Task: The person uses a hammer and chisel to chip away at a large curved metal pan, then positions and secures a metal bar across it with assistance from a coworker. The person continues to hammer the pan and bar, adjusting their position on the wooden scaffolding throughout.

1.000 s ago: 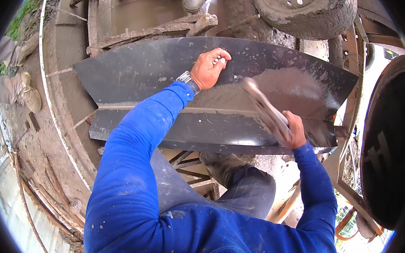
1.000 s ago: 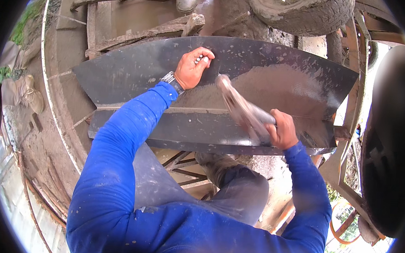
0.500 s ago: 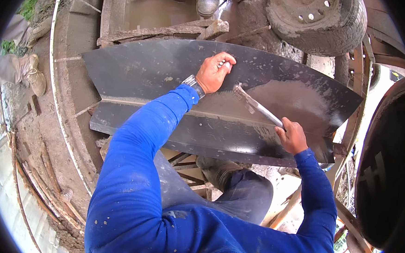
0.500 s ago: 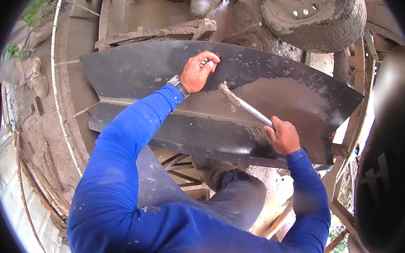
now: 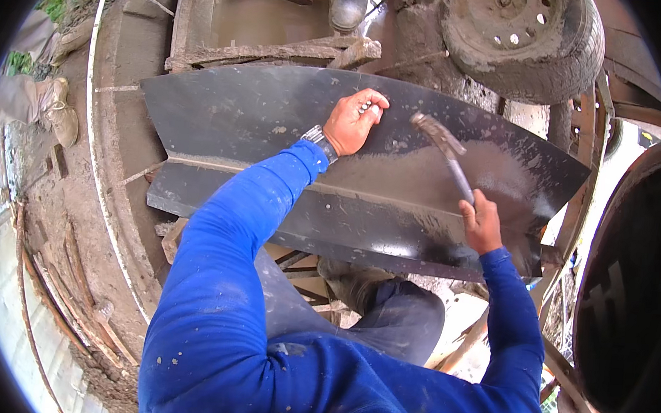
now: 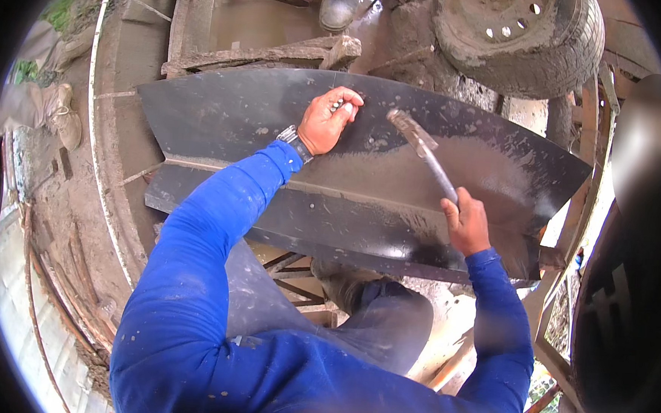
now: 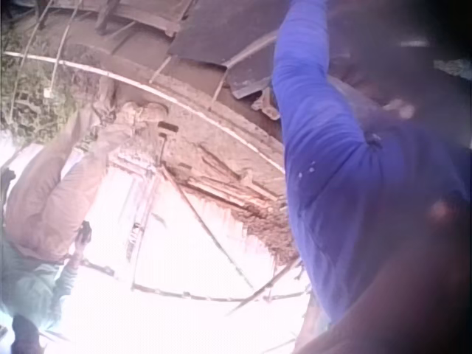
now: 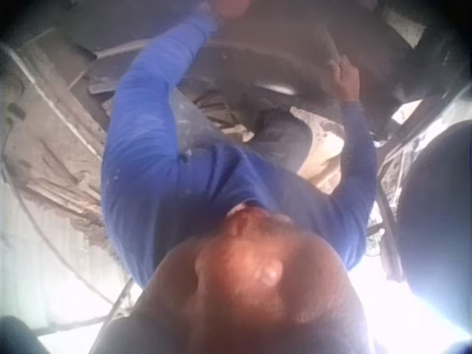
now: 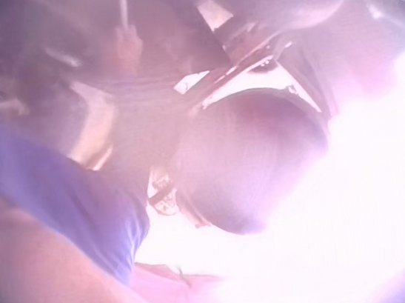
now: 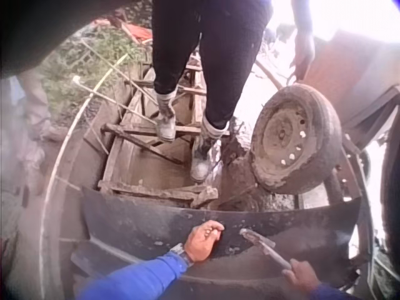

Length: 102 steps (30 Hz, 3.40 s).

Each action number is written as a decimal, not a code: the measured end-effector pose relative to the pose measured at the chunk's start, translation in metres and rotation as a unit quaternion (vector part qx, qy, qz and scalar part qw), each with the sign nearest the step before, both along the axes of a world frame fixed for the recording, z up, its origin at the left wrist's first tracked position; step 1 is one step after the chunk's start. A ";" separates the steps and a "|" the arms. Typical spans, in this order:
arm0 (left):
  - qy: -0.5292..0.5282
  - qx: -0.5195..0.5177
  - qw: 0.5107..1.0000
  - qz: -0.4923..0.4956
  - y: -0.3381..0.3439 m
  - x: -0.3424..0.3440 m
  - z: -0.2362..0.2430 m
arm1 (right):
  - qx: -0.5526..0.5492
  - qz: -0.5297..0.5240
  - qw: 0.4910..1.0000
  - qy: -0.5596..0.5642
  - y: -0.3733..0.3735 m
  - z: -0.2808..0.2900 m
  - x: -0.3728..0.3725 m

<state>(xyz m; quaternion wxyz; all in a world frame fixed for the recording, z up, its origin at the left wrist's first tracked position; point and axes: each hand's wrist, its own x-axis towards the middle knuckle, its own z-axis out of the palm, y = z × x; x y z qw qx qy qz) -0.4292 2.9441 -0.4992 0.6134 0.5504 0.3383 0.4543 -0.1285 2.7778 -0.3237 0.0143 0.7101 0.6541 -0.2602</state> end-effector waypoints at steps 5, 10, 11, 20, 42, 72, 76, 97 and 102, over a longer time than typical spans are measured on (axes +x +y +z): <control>-0.002 -0.007 1.000 -0.016 -0.002 -0.003 -0.001 | 0.151 0.048 0.979 0.126 -0.012 0.016 -0.030; 0.002 -0.002 1.000 -0.015 0.003 -0.002 -0.001 | 0.043 0.067 0.995 -0.056 -0.011 -0.007 0.000; -0.002 0.007 1.000 -0.006 0.008 -0.004 -0.003 | 0.059 0.067 0.995 -0.037 -0.008 -0.001 0.000; -0.028 -0.015 0.999 -0.009 0.001 0.002 -0.001 | -0.012 0.013 0.999 -0.048 -0.011 -0.012 0.000; -0.022 -0.026 0.999 -0.015 0.002 -0.009 -0.008 | 0.017 0.032 0.998 -0.045 -0.020 -0.007 -0.028; -0.052 -0.028 0.998 -0.033 -0.003 -0.011 -0.013 | 0.034 0.014 0.990 -0.134 -0.029 -0.028 -0.040; -0.061 -0.022 0.998 -0.017 -0.007 -0.016 -0.012 | 0.148 -0.017 0.988 0.046 -0.017 0.017 -0.083; -0.075 -0.089 0.991 -0.059 0.001 -0.005 -0.010 | 0.056 -0.009 0.983 -0.172 -0.053 -0.023 -0.055; -0.103 -0.113 0.987 -0.043 -0.006 -0.022 -0.021 | 0.154 -0.019 0.987 -0.038 -0.025 0.012 -0.087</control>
